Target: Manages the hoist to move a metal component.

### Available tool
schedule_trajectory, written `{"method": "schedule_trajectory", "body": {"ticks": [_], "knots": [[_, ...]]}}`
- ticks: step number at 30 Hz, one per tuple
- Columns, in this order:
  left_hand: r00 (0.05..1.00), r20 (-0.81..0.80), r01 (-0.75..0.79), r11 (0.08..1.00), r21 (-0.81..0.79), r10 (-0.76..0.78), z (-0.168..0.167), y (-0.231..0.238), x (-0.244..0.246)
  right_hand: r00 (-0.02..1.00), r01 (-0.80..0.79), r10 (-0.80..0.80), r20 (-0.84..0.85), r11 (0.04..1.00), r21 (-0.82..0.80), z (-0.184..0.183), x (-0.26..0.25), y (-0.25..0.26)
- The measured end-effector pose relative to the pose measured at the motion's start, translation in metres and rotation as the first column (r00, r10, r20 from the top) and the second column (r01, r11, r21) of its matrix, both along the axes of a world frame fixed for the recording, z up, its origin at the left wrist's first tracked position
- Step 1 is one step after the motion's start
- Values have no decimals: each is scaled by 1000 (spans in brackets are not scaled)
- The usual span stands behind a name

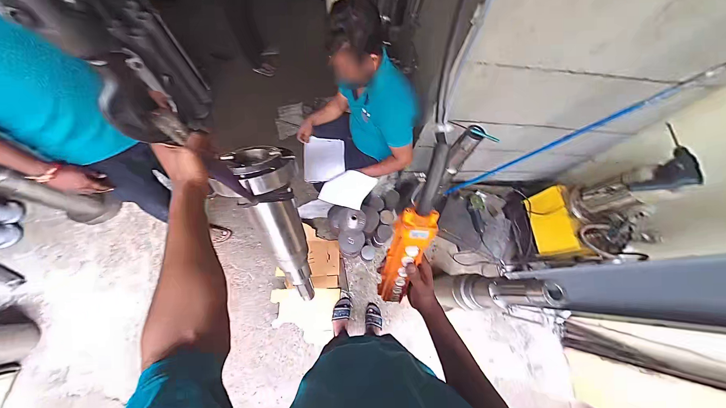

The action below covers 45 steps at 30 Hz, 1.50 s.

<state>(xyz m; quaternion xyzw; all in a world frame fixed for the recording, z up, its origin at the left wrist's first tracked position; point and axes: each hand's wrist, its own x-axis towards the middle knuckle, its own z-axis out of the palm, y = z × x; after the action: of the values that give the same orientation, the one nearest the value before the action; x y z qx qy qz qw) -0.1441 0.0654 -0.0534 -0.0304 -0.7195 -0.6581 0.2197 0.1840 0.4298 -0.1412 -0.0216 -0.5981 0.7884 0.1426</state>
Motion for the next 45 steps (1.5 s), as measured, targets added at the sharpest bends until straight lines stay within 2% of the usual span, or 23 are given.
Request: {"method": "schedule_trajectory", "body": {"ticks": [2,4,6,9,13,17,28,36,45], "knots": [[993,0,-119,991,53,119,-1,5,-8,995,-53,66,73,985,-163,26,-8,-9],[959,-6,-282,959,38,283,-3,11,-11,981,-102,150,126,940,-324,57,-8,-16],[913,-1,-409,912,-32,409,-5,17,-14,959,-240,280,32,872,-426,78,-3,-8],[829,37,-545,822,-165,557,-1,24,-17,904,-426,393,-167,818,-386,86,2,2],[764,84,-612,760,-219,639,4,35,-20,917,-391,346,-199,881,-268,82,9,5],[699,113,-657,696,-291,706,7,40,-23,930,-351,301,-211,897,-268,81,6,-2],[704,163,-638,716,-284,691,12,36,-8,978,-159,151,-141,986,-46,60,-7,14],[698,162,-640,710,-295,697,15,30,-2,993,-73,80,-91,994,86,46,0,32],[717,135,-636,721,-275,684,14,17,6,998,-21,27,-49,991,134,47,-2,24]]}}
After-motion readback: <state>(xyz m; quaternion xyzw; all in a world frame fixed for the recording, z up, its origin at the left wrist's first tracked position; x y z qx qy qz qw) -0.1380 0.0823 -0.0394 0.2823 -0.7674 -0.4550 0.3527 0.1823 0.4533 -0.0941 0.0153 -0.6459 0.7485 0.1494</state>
